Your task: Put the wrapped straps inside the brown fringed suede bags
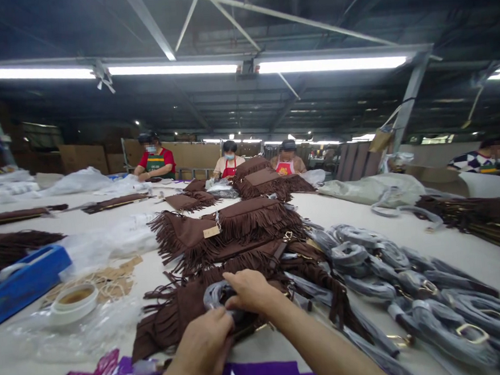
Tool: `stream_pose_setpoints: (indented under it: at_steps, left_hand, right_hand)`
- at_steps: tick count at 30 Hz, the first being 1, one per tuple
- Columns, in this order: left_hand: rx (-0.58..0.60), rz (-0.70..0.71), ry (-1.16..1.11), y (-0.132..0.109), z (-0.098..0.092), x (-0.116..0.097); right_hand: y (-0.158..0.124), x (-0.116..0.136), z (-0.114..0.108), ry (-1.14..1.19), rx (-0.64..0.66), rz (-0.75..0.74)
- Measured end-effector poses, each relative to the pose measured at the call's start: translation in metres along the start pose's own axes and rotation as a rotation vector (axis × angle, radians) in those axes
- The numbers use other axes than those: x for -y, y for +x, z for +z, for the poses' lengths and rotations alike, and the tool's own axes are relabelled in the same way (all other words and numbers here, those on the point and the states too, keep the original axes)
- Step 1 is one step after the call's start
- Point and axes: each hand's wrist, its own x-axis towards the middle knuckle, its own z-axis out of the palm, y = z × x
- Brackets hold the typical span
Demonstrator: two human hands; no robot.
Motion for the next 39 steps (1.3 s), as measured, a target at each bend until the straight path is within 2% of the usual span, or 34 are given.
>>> stream_pose_setpoints:
  at_steps: [2,4,7,11,14,18,22,25,29,30,35,39]
  left_hand:
    - [0.047,-0.021,0.182,-0.008,0.014,-0.003]
    - [0.031,-0.04,0.292,-0.01,0.023,-0.006]
    - [0.009,-0.059,0.343,-0.008,0.023,-0.003]
    - [0.042,-0.089,0.321,-0.003,0.01,0.014]
    - [-0.016,-0.159,0.217,0.005,-0.004,0.025]
    - [-0.1,-0.254,0.117,0.018,-0.023,0.024]
    - [-0.168,-0.23,0.164,0.023,-0.03,0.011]
    - [-0.212,-0.207,0.208,0.021,-0.028,0.007]
    - [-0.242,-0.257,0.133,0.019,-0.029,0.014]
    - [-0.242,-0.265,0.113,0.019,-0.03,0.015]
    - [-0.233,-0.27,0.057,0.015,-0.034,0.016]
    - [-0.152,-0.202,0.044,0.008,-0.037,0.016]
  right_hand:
    - [0.012,0.007,0.005,-0.011,0.05,0.037]
    - [0.018,0.007,0.007,0.002,0.048,0.072]
    - [0.014,-0.008,-0.005,0.075,-0.061,0.127]
    - [-0.019,-0.045,-0.034,0.25,-0.186,0.196]
    - [-0.059,-0.063,-0.044,0.406,-0.119,0.198]
    - [-0.101,-0.054,-0.029,0.76,0.103,0.198]
    - [-0.104,-0.026,-0.004,0.882,0.246,0.284]
    - [-0.095,-0.009,0.006,0.939,0.267,0.407]
    - [-0.092,0.002,0.017,0.892,0.013,0.291]
    - [-0.092,0.003,0.02,0.908,-0.007,0.295]
    - [-0.086,-0.002,0.035,1.31,0.209,0.694]
    - [-0.088,-0.022,0.031,1.427,0.321,0.715]
